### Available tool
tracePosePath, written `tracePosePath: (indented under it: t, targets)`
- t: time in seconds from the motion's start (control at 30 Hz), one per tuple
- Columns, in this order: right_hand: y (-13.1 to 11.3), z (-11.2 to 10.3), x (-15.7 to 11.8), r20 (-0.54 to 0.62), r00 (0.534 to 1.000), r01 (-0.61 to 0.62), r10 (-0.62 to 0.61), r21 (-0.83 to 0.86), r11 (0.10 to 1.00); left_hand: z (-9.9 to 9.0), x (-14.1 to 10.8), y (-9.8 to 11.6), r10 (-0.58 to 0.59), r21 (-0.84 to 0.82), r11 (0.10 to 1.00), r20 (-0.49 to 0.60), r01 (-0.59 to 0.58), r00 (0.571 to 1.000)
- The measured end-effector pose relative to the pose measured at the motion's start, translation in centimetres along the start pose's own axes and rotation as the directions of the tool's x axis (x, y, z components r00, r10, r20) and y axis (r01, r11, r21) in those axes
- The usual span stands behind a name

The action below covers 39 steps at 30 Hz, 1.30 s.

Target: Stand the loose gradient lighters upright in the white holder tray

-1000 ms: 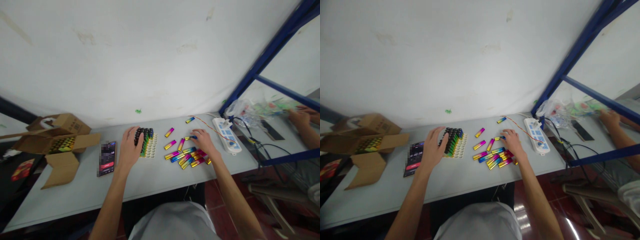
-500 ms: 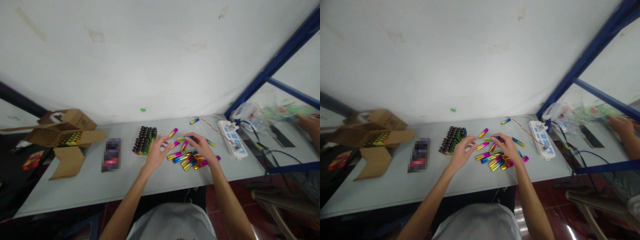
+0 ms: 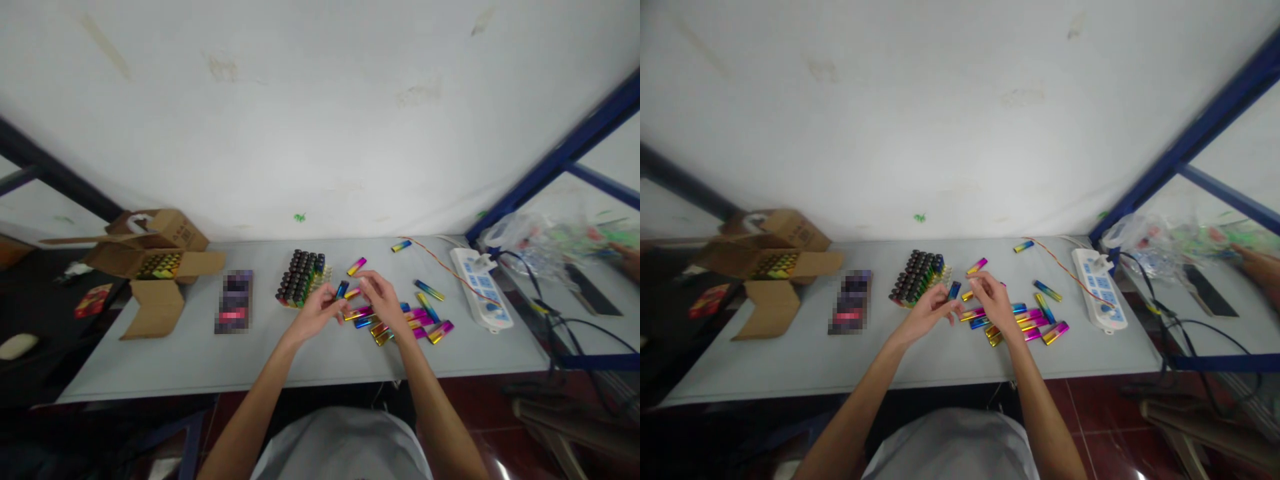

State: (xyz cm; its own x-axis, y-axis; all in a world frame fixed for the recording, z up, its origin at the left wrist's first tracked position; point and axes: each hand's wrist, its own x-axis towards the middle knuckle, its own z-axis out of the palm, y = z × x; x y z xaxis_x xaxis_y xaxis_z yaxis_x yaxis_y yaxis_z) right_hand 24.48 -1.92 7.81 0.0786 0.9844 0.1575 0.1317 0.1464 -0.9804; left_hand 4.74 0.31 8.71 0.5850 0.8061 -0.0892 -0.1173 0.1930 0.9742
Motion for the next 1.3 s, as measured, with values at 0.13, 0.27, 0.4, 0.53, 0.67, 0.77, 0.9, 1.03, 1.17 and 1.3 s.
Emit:
tracePosePath:
  t: [0.13, 0.27, 0.4, 0.53, 0.67, 0.77, 0.9, 1.03, 1.17, 1.3]
  targets:
    - [0.5, 0.5, -0.7, -0.1, 0.995, -0.007, 0.0, -0.074, 0.997, 0.0, -0.7, -0.1, -0.013, -0.14, 0.99, -0.088, 0.001, 0.996]
    - [0.5, 1.1, -1.9, -0.075, 0.997, 0.005, -0.02, -0.185, 0.983, 0.1, -0.3, -0.2, -0.055, -0.22, 0.975, -0.134, 0.025, 0.989]
    - [0.3, 1.9, -3.1, -0.066, 0.997, 0.026, -0.046, -0.269, 0.963, 0.5, 0.3, -0.2, -0.151, -0.3, 0.951, -0.235, 0.076, 0.96]
    - [0.7, 3.1, -4.2, -0.083, 0.994, 0.047, -0.076, -0.312, 0.949, 0.5, 0.7, 0.0, -0.194, -0.35, 0.93, -0.221, 0.108, 0.956]
    - [1.0, 4.3, -4.8, -0.075, 0.99, 0.083, -0.116, -0.343, 0.936, 0.5, 1.1, 0.2, -0.224, -0.388, 0.912, -0.195, 0.135, 0.955]
    - [1.3, 4.9, -4.9, -0.065, 0.989, 0.1, -0.132, -0.357, 0.929, 0.6, 1.3, 0.1, -0.226, -0.37, 0.918, -0.199, 0.141, 0.954]
    - [2.3, 5.1, -5.0, -0.074, 0.986, 0.111, -0.15, -0.377, 0.919, 0.7, 1.5, -0.2, -0.226, -0.356, 0.925, -0.236, 0.132, 0.945]
    - [3.5, 5.1, -5.2, -0.107, 0.98, 0.111, -0.166, -0.4, 0.91, 0.5, 1.5, -0.2, -0.236, -0.37, 0.919, -0.251, 0.133, 0.939]
    - [4.2, 5.2, -5.3, -0.115, 0.976, 0.121, -0.185, -0.422, 0.898, 0.5, 1.4, -0.2, -0.245, -0.366, 0.921, -0.267, 0.137, 0.932]
    - [4.5, 5.3, -5.3, -0.084, 0.976, 0.145, -0.202, -0.444, 0.885, 0.7, 1.4, -0.3, -0.246, -0.36, 0.922, -0.268, 0.14, 0.931]
